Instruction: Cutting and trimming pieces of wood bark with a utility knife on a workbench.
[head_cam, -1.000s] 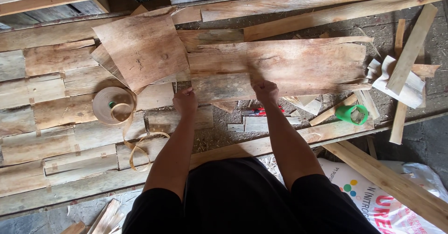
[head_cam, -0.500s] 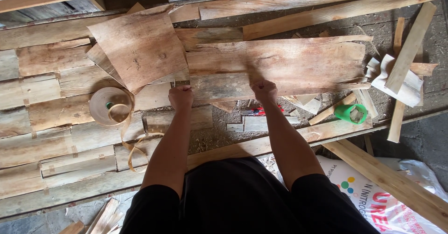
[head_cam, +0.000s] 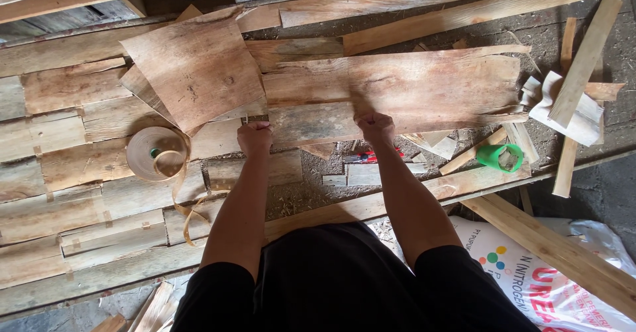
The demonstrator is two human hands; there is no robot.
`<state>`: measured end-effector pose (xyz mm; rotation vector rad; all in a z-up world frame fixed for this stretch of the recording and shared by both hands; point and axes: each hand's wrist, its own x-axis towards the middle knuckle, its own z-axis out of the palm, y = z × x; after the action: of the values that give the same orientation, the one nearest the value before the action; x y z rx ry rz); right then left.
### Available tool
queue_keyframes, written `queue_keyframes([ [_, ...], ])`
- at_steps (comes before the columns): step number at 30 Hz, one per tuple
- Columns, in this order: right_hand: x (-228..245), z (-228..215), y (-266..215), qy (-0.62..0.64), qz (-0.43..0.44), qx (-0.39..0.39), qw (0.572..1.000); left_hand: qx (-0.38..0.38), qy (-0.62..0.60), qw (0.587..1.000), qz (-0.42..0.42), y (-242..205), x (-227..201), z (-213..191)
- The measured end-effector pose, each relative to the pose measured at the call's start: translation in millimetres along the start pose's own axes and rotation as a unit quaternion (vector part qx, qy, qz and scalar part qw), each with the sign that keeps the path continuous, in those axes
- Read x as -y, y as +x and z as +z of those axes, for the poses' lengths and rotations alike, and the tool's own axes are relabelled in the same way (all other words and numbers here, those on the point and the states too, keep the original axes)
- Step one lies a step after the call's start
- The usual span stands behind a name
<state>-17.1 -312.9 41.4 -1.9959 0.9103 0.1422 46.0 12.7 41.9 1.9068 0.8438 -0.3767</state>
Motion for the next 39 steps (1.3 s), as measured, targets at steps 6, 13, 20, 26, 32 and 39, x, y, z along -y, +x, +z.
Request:
queue_keyframes([
  [6,-2.2,2.8,5.2,0.009,-0.023,0.005,1.0,-0.044,0.063,0.996,0.039,9.1,8.6,9.9],
  [13,-0.3,3.3,3.5,0.006,-0.01,0.002,1.0,-0.003,-0.014,1.0,-0.015,0.9,3.1,8.6],
  [20,-8.9,6.9,12.5,-0.062,-0.021,-0.021,0.998,-0.049,0.042,0.998,0.013,5.6,7.4,14.2],
  [26,-5.9,4.3,11.3,-0.069,-0.034,-0.026,0.997,-0.049,0.011,0.999,-0.02,-8.1,-7.1,10.3],
  [32,-8.0,4.0,11.9,-0.064,-0.036,-0.024,0.997,-0.123,0.027,0.988,0.084,8.0,18.4,30.8],
  [39,-7.3,5.4,13.0,-0.077,-0.045,-0.02,0.996,-0.161,0.084,0.972,0.149,-13.6,5.2,22.5],
])
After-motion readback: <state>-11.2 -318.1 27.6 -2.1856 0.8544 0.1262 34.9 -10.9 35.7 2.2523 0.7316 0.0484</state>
